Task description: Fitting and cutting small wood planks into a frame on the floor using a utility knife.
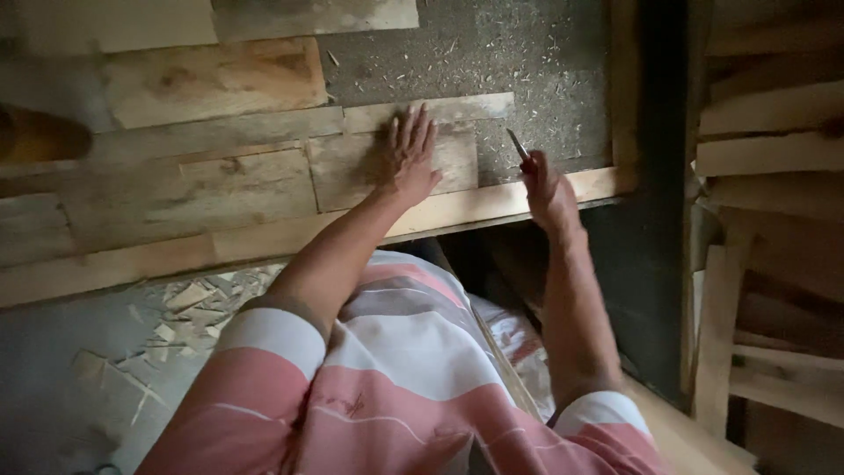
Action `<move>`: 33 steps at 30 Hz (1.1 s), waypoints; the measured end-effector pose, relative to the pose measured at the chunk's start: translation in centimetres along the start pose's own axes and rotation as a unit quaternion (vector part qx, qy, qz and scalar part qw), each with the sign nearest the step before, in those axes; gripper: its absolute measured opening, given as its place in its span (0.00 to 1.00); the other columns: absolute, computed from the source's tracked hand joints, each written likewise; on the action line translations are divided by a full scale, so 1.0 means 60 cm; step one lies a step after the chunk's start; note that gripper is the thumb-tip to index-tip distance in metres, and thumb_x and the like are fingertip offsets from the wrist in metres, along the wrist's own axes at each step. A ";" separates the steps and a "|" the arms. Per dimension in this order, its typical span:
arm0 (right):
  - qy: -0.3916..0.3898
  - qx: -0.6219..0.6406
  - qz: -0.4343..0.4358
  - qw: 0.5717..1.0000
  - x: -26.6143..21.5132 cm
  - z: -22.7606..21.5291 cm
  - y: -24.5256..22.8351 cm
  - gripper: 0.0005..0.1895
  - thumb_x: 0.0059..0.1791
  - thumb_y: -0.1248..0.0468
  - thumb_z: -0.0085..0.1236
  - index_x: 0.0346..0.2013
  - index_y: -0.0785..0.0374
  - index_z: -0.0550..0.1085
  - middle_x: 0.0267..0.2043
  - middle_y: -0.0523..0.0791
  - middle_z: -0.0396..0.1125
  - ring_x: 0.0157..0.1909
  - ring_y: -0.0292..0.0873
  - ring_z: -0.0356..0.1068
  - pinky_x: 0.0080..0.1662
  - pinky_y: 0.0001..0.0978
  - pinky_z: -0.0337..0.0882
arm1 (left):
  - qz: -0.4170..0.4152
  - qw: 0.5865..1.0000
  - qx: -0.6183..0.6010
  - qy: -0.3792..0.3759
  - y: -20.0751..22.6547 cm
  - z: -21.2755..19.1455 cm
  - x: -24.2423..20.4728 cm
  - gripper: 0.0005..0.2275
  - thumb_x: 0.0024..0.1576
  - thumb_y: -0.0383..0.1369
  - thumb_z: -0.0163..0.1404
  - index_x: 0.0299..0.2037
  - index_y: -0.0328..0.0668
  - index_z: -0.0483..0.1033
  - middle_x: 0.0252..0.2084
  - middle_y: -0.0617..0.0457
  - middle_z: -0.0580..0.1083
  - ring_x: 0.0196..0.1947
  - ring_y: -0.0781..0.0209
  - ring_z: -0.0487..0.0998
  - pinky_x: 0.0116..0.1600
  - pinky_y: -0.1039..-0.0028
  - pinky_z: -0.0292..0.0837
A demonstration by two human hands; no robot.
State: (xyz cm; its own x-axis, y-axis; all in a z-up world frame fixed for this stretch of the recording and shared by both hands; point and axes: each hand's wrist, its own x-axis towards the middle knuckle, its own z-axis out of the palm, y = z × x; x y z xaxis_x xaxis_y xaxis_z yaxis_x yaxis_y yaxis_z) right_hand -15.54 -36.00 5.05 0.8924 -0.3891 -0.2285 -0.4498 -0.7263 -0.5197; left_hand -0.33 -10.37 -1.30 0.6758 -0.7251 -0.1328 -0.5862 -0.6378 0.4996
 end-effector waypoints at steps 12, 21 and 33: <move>-0.008 -0.372 -0.355 0.858 0.226 -0.049 0.057 0.12 0.61 0.57 0.37 0.54 0.44 0.71 0.49 0.37 0.75 0.36 0.38 0.74 0.42 0.39 0.77 | -0.029 0.998 0.044 0.033 0.021 0.057 0.042 0.42 0.56 0.49 0.57 0.76 0.36 0.52 0.79 0.39 0.45 0.78 0.36 0.40 0.78 0.44 0.35; -0.188 -0.477 -0.274 0.813 0.275 -0.034 0.018 0.21 0.62 0.62 0.37 0.66 0.39 0.69 0.51 0.44 0.74 0.37 0.43 0.75 0.39 0.36 0.78 | -0.039 0.998 0.049 -0.011 0.028 0.026 0.042 0.43 0.55 0.49 0.58 0.76 0.38 0.51 0.79 0.41 0.45 0.78 0.37 0.40 0.78 0.44 0.36; -0.242 -0.446 -0.183 0.842 0.278 -0.040 -0.005 0.19 0.67 0.58 0.34 0.68 0.32 0.66 0.61 0.40 0.71 0.36 0.44 0.75 0.38 0.38 0.80 | -0.035 0.999 0.041 0.003 0.028 0.027 0.040 0.43 0.54 0.48 0.59 0.76 0.39 0.51 0.79 0.41 0.44 0.78 0.36 0.40 0.77 0.44 0.36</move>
State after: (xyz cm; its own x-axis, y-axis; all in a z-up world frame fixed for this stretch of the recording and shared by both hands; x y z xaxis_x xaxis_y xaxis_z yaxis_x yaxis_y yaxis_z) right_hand -0.59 -43.62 3.35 0.7905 0.0732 -0.6081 0.2031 -0.9680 0.1475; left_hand -0.40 -13.58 -2.17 0.7186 -0.6767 -0.1602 -0.5720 -0.7062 0.4173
